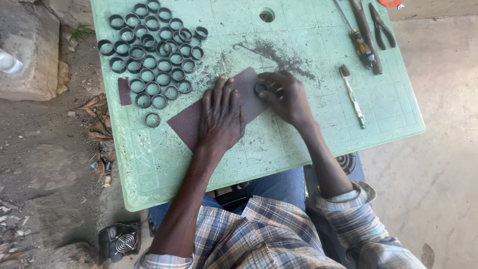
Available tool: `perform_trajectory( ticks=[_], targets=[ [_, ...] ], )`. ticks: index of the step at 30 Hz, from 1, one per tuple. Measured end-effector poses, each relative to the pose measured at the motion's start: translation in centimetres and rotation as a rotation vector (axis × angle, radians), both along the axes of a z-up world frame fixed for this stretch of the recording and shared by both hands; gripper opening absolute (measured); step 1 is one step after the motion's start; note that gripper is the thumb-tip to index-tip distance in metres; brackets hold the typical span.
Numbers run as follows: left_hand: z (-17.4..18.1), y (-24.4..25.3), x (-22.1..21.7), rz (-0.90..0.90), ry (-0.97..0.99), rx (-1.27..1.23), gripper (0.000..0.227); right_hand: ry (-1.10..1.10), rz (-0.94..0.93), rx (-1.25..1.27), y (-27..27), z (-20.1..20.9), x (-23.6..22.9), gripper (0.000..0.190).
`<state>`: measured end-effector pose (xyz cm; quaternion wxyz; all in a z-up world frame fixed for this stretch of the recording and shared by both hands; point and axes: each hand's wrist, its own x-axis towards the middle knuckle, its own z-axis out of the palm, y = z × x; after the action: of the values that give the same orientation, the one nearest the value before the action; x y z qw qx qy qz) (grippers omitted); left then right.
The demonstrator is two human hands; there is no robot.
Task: Sanding small black circular rings on a piece of sandpaper.
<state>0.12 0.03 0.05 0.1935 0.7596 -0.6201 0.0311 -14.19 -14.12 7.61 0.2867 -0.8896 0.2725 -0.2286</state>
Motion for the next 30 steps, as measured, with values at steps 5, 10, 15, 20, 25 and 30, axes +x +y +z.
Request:
perform_trajectory(
  ticks=[5, 10, 15, 20, 25, 30],
  targets=[
    [1.1, 0.0, 0.1, 0.006, 0.017, 0.035, 0.054, 0.057, -0.017, -0.048, 2.1, -0.1, -0.4, 0.017],
    [1.2, 0.2, 0.0, -0.006, 0.019, 0.066, 0.058, 0.108, -0.123, -0.118, 1.1, -2.7, 2.1, 0.015],
    [1.7, 0.0, 0.0, 0.003, 0.032, 0.117, 0.055, 0.007, -0.098, -0.222, -1.5, -4.0, 3.9, 0.023],
    [1.9, -0.4, 0.4, -0.007, 0.016, 0.128, 0.061, 0.093, -0.105, -0.183, 0.2, -5.3, 2.5, 0.026],
    [1.7, -0.4, -0.5, -0.005, 0.067, 0.115, 0.054, 0.030, -0.126, -0.310, -2.0, -6.0, 3.1, 0.031],
    [2.5, -0.3, -0.2, -0.009, 0.021, 0.151, 0.057, 0.175, 0.009, -0.098, -0.4, -4.2, 2.4, 0.019]
  ],
)
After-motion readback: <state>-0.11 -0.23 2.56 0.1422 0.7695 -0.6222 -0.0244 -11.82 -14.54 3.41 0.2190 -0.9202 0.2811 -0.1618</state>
